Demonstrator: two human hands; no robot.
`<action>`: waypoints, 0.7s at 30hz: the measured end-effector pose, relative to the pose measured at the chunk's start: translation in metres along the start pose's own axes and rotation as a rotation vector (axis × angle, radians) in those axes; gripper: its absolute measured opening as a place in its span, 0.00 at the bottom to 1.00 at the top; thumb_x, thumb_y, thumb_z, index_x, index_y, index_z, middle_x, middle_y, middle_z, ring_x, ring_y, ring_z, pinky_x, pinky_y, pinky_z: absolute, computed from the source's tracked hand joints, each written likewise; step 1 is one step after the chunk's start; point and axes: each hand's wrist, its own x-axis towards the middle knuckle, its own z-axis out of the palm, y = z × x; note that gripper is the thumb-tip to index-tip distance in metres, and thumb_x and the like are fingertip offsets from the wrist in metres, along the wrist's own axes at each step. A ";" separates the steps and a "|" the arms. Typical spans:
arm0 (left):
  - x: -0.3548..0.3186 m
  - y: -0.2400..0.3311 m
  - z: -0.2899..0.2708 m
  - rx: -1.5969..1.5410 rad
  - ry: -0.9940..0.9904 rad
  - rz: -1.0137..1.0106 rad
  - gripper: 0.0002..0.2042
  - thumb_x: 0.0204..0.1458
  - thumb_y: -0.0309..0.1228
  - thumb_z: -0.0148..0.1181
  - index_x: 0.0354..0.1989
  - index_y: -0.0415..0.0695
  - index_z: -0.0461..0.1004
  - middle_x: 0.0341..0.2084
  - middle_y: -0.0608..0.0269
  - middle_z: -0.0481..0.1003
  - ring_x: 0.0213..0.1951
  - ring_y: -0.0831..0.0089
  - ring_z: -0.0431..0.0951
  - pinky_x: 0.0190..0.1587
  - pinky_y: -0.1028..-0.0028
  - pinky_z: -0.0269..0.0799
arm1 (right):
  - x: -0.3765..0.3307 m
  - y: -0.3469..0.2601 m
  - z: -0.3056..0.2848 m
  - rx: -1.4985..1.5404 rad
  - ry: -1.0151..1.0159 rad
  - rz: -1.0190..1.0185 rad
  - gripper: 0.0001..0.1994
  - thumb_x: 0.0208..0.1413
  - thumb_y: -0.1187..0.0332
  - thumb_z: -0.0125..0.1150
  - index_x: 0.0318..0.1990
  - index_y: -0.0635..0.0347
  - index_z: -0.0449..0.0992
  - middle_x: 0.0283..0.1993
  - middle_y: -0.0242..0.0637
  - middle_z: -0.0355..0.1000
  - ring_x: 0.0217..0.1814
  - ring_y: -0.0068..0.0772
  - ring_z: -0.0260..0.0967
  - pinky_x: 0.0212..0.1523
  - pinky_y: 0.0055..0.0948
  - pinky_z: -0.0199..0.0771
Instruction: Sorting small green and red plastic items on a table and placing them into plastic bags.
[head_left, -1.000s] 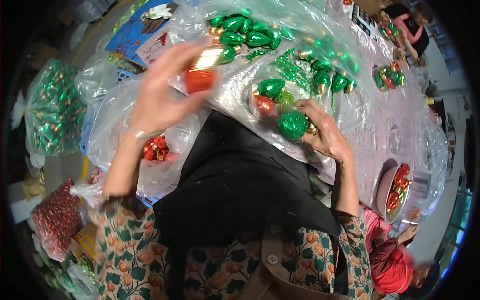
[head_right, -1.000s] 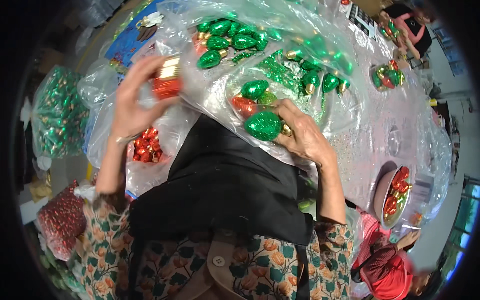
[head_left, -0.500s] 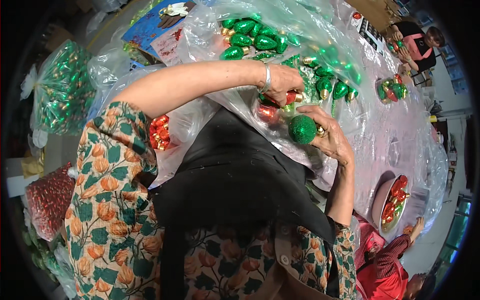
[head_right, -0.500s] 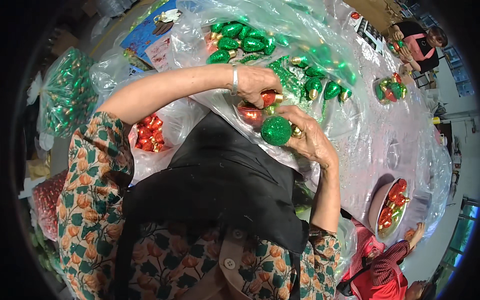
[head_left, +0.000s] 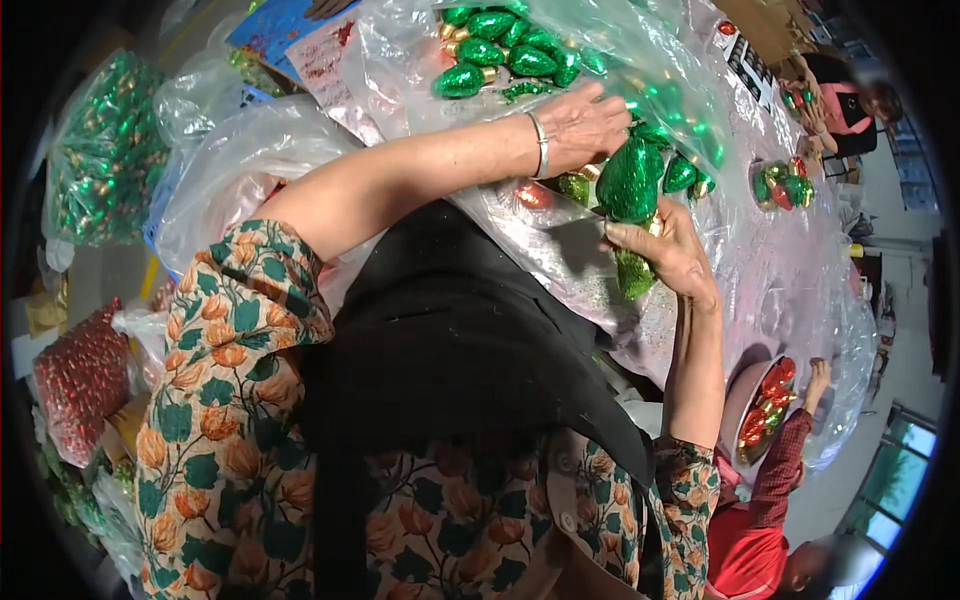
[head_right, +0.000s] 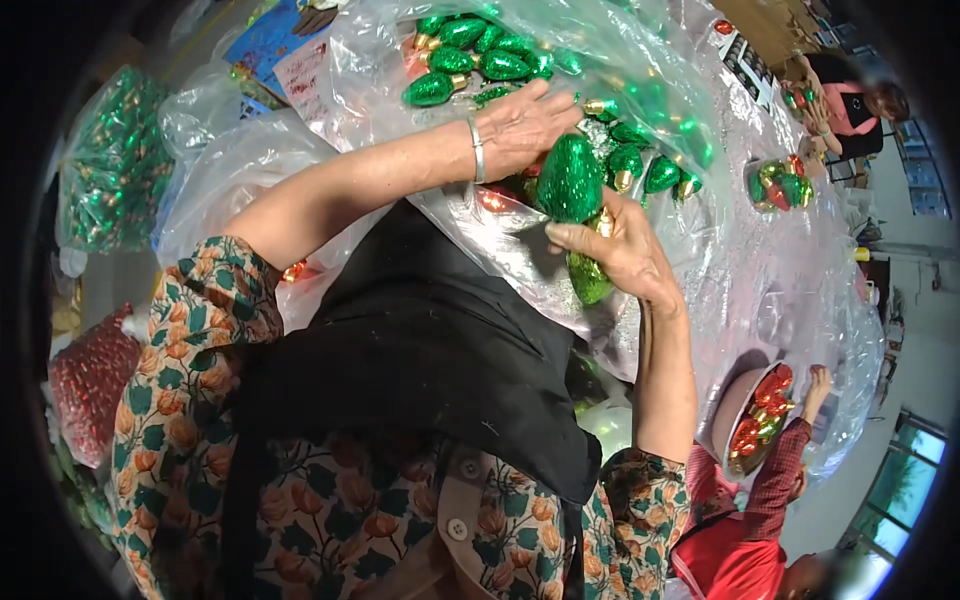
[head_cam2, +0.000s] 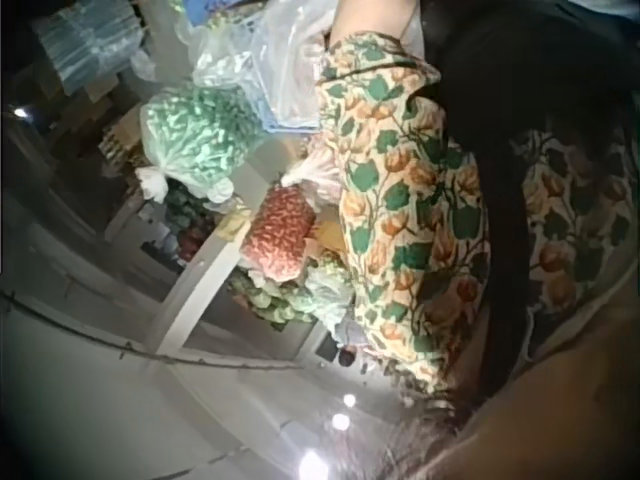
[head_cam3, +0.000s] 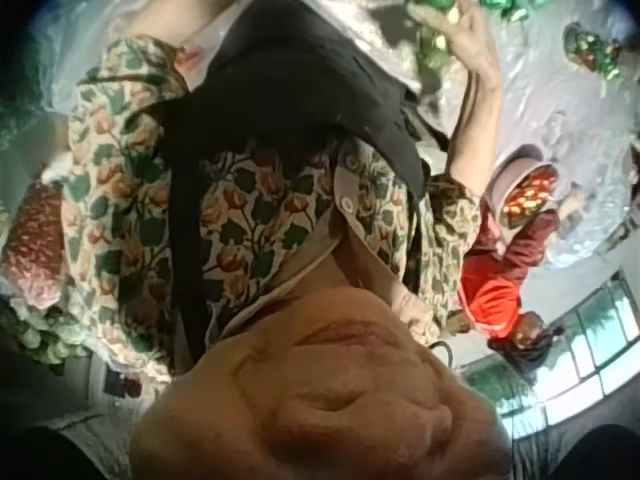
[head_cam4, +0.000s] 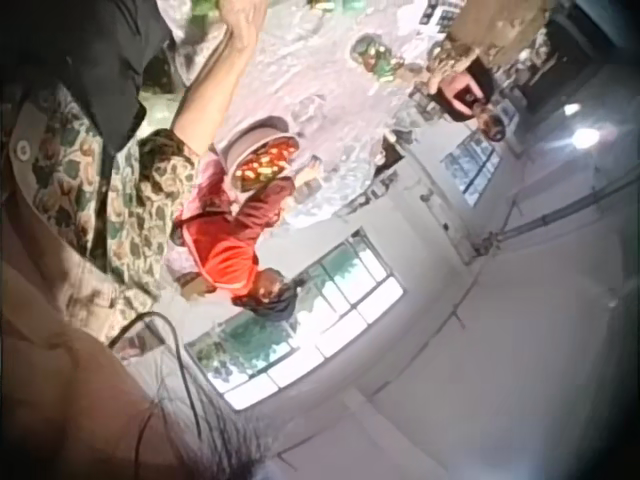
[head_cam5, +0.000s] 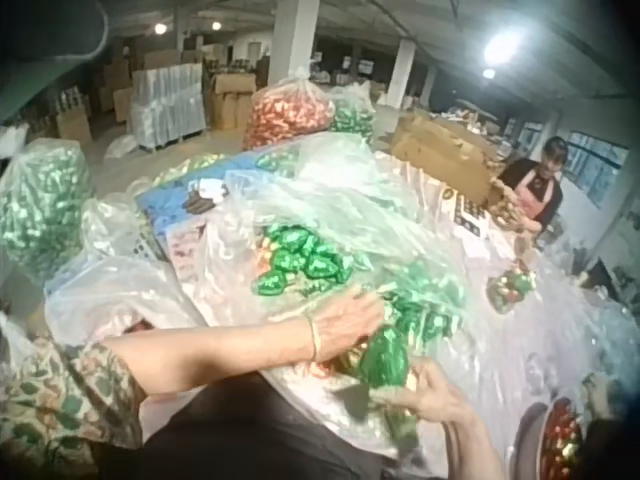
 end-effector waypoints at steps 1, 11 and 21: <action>0.001 -0.004 0.002 0.002 0.074 -0.046 0.08 0.39 0.32 0.57 0.30 0.49 0.72 0.33 0.70 0.67 0.44 0.70 0.64 0.40 0.69 0.58 | 0.007 -0.005 0.003 0.014 0.037 0.001 0.14 0.47 0.69 0.65 0.40 0.65 0.72 0.32 0.33 0.73 0.31 0.24 0.70 0.36 0.25 0.70; 0.014 -0.024 0.009 -0.242 -0.387 -0.060 0.10 0.36 0.32 0.62 0.27 0.41 0.73 0.31 0.58 0.74 0.38 0.65 0.74 0.37 0.68 0.70 | 0.031 -0.016 -0.009 -0.074 0.128 0.128 0.15 0.50 0.65 0.63 0.40 0.67 0.73 0.32 0.33 0.73 0.28 0.23 0.70 0.33 0.23 0.69; 0.003 -0.025 0.014 -0.346 -0.183 -0.164 0.16 0.29 0.32 0.69 0.28 0.38 0.73 0.25 0.53 0.75 0.32 0.60 0.77 0.35 0.66 0.73 | 0.041 -0.040 -0.018 -0.770 0.294 0.270 0.19 0.41 0.60 0.69 0.35 0.67 0.74 0.23 0.35 0.71 0.25 0.28 0.66 0.29 0.30 0.65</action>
